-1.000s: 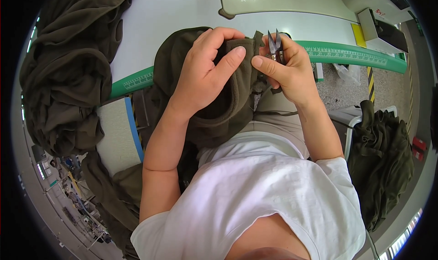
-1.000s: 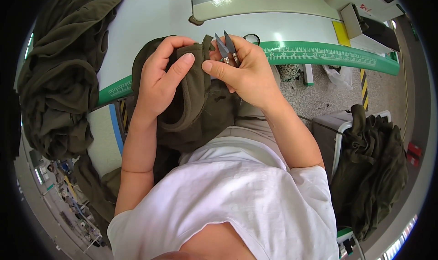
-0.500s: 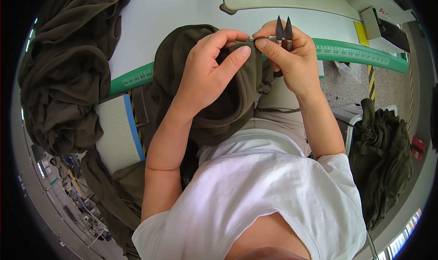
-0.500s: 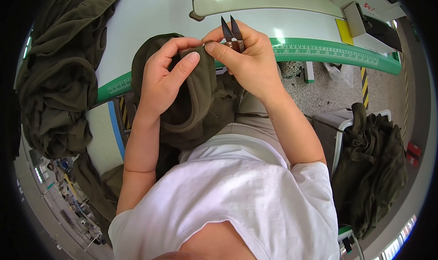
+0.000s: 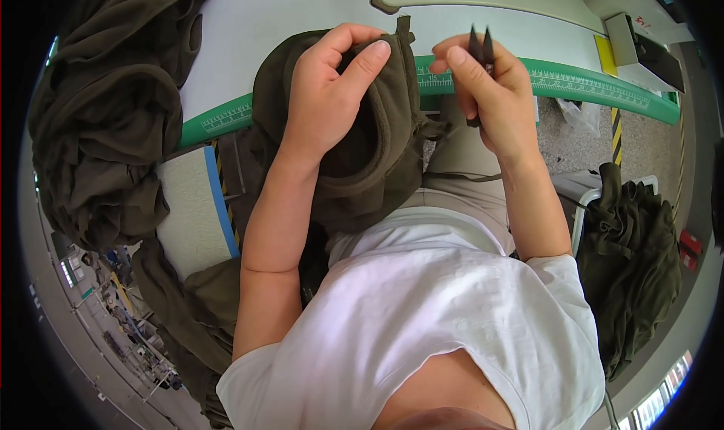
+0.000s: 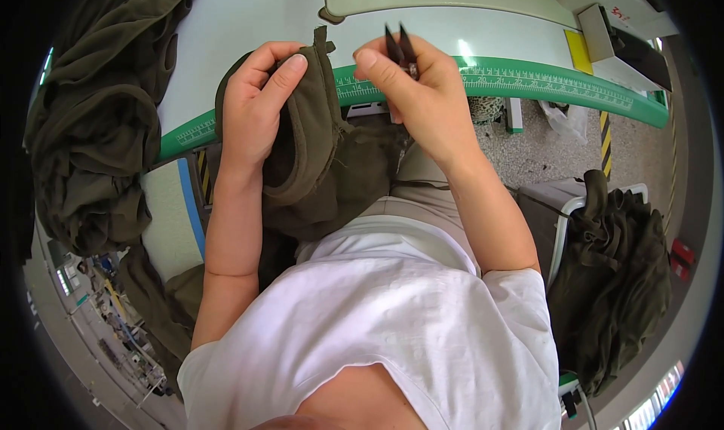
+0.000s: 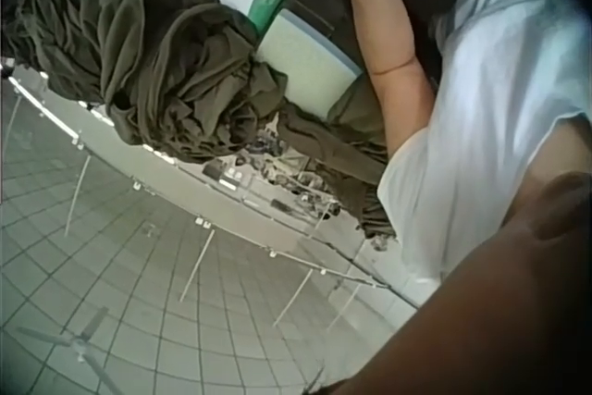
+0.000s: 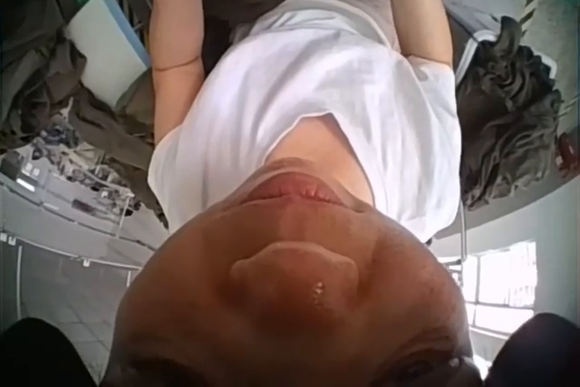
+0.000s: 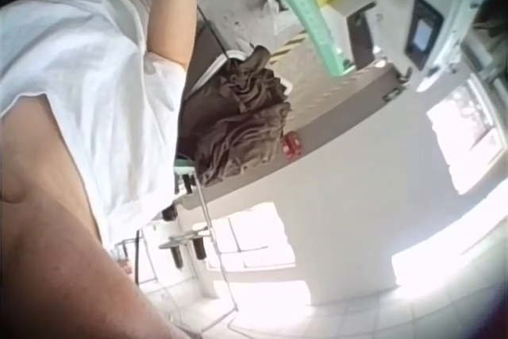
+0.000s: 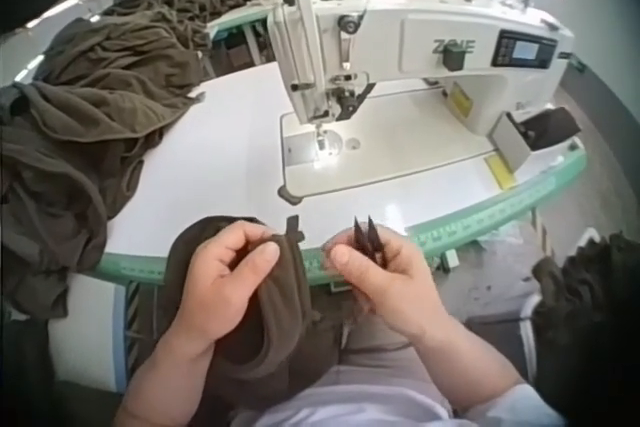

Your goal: Trimming excess threads from green garments using thread snips in a factory setting.

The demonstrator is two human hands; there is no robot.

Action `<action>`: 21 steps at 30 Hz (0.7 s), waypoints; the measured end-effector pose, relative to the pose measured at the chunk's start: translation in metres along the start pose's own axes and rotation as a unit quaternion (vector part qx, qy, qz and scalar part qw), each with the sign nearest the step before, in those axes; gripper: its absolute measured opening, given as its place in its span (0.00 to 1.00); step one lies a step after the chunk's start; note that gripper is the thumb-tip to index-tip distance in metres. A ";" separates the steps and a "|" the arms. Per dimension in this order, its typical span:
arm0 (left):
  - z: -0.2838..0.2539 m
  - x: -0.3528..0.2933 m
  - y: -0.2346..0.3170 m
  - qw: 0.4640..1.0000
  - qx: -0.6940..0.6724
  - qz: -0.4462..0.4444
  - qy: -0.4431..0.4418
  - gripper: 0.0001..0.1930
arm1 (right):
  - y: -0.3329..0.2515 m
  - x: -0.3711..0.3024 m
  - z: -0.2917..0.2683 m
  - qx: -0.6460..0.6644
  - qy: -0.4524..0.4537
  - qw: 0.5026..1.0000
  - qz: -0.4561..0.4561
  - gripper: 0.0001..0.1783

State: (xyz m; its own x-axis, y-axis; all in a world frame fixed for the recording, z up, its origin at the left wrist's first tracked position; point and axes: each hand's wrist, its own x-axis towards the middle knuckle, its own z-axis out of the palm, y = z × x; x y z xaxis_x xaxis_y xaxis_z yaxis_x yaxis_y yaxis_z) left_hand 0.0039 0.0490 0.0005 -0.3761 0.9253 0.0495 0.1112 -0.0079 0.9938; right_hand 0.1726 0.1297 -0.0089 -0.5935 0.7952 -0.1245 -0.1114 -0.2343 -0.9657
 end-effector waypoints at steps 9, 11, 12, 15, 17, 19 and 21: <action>-0.010 -0.018 0.015 0.950 0.250 0.160 0.093 0.11 | 0.018 -0.011 -0.001 -0.106 -0.098 0.989 0.009 0.09; -0.014 -0.041 0.034 0.964 0.255 0.021 -0.076 0.13 | 0.014 -0.012 0.001 -0.094 -0.102 0.990 0.021 0.08; -0.013 -0.045 0.029 0.964 0.255 0.017 -0.073 0.13 | 0.013 -0.013 0.003 -0.084 -0.104 0.991 0.031 0.08; -0.008 -0.054 0.007 0.988 0.140 -0.027 -0.051 0.14 | 0.015 -0.015 0.008 -0.065 -0.105 0.991 0.053 0.08; -0.010 -0.051 0.002 0.990 0.123 -0.038 -0.051 0.15 | 0.019 -0.017 0.011 -0.051 -0.091 0.992 0.075 0.07; -0.010 -0.047 0.000 0.993 0.092 -0.048 -0.054 0.16 | 0.018 -0.018 0.013 -0.047 -0.103 0.991 0.076 0.07; -0.009 -0.047 -0.002 0.993 0.090 -0.050 -0.051 0.16 | 0.020 -0.021 0.017 -0.037 -0.121 0.988 0.082 0.07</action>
State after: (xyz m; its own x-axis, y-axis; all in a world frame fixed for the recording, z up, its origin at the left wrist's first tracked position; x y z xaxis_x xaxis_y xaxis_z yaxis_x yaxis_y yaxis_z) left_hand 0.0128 0.0024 -0.0030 -0.3001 0.9514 -0.0685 0.2436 0.1459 0.9588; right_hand 0.1693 0.0991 -0.0215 -0.7736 0.5899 -0.2316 0.0564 -0.3000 -0.9523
